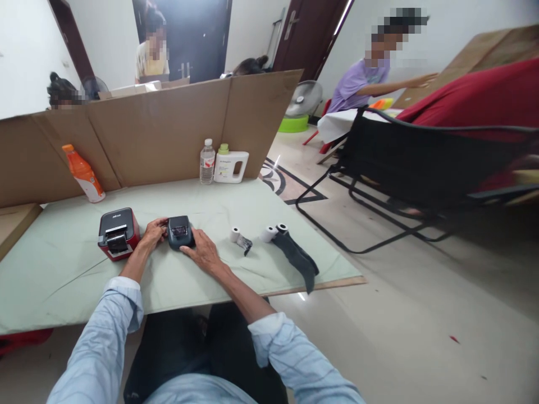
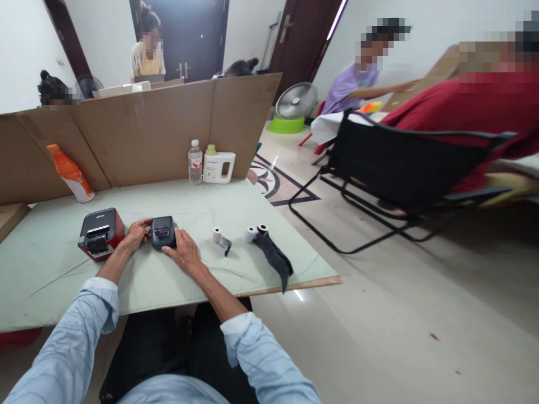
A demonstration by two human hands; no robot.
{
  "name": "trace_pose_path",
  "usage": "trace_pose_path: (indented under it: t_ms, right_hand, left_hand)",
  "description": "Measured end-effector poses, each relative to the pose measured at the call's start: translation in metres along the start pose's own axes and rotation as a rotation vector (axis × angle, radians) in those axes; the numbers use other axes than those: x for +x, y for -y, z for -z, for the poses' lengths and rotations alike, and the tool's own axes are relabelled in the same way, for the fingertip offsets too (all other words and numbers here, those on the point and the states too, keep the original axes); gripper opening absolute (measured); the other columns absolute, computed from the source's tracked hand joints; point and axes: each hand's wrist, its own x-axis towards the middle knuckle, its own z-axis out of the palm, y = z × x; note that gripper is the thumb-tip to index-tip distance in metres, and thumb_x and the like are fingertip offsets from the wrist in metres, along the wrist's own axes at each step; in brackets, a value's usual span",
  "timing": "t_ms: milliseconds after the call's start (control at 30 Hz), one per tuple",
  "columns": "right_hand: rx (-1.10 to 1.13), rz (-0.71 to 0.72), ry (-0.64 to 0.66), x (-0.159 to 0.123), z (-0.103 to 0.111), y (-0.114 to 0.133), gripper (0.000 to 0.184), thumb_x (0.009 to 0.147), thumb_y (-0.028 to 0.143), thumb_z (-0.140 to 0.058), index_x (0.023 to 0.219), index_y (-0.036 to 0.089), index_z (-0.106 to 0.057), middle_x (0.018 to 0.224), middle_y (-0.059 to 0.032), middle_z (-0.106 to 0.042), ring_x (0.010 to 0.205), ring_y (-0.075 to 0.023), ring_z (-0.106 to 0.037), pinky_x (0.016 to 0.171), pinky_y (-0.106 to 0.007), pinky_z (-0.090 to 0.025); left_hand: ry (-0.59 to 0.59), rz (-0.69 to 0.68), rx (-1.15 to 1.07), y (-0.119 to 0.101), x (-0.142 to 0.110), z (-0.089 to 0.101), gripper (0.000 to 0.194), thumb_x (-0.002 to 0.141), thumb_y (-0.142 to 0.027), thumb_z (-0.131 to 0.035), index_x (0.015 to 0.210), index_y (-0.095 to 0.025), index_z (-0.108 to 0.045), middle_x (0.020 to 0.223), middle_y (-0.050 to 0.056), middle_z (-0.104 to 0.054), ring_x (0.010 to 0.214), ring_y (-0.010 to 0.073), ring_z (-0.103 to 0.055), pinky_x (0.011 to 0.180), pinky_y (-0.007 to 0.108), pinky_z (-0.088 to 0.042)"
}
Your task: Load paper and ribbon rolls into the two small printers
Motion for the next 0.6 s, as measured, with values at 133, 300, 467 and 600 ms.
trace_pose_path:
  t_ms: [133, 300, 467, 600]
  right_hand:
    - [0.017, 0.013, -0.007, -0.0002, 0.0002, -0.0004, 0.063, 0.094, 0.043, -0.072, 0.150, 0.022, -0.050, 0.126, -0.0127, -0.065, 0.115, -0.0303, -0.062, 0.101, -0.045, -0.053]
    - [0.008, -0.006, 0.012, 0.0000, 0.0009, 0.0001, 0.063, 0.094, 0.042, -0.072, 0.148, 0.017, -0.051, 0.128, -0.0149, -0.065, 0.117, -0.0304, -0.062, 0.103, -0.044, -0.053]
    - [0.013, 0.007, 0.000, 0.0001, 0.0001, -0.0016, 0.063, 0.095, 0.043, -0.072, 0.149, 0.020, -0.051, 0.127, -0.0134, -0.065, 0.116, -0.0299, -0.062, 0.102, -0.044, -0.053]
    - [0.019, 0.003, -0.002, 0.0006, -0.0013, -0.0036, 0.062, 0.095, 0.042, -0.070, 0.150, 0.021, -0.050, 0.127, -0.0131, -0.065, 0.116, -0.0300, -0.062, 0.101, -0.045, -0.053]
  left_hand:
    - [0.010, -0.002, -0.009, 0.0001, 0.0005, 0.0000, 0.067, 0.072, 0.000, -0.062, 0.138, -0.010, -0.068, 0.083, 0.005, -0.076, 0.053, 0.0073, -0.055, 0.044, 0.016, -0.034]
    - [0.014, 0.012, -0.024, -0.0010, 0.0011, -0.0009, 0.068, 0.073, 0.000, -0.061, 0.140, -0.010, -0.066, 0.106, 0.011, -0.080, 0.055, 0.0060, -0.056, 0.042, 0.016, -0.034]
    - [0.014, 0.009, -0.011, -0.0026, 0.0027, -0.0014, 0.068, 0.073, 0.001, -0.061, 0.140, -0.009, -0.066, 0.121, 0.016, -0.077, 0.055, 0.0056, -0.056, 0.040, 0.017, -0.034]
    - [0.010, 0.009, 0.002, -0.0020, 0.0048, -0.0009, 0.068, 0.073, 0.000, -0.063, 0.139, -0.013, -0.069, 0.133, 0.016, -0.074, 0.056, 0.0050, -0.056, 0.040, 0.016, -0.035]
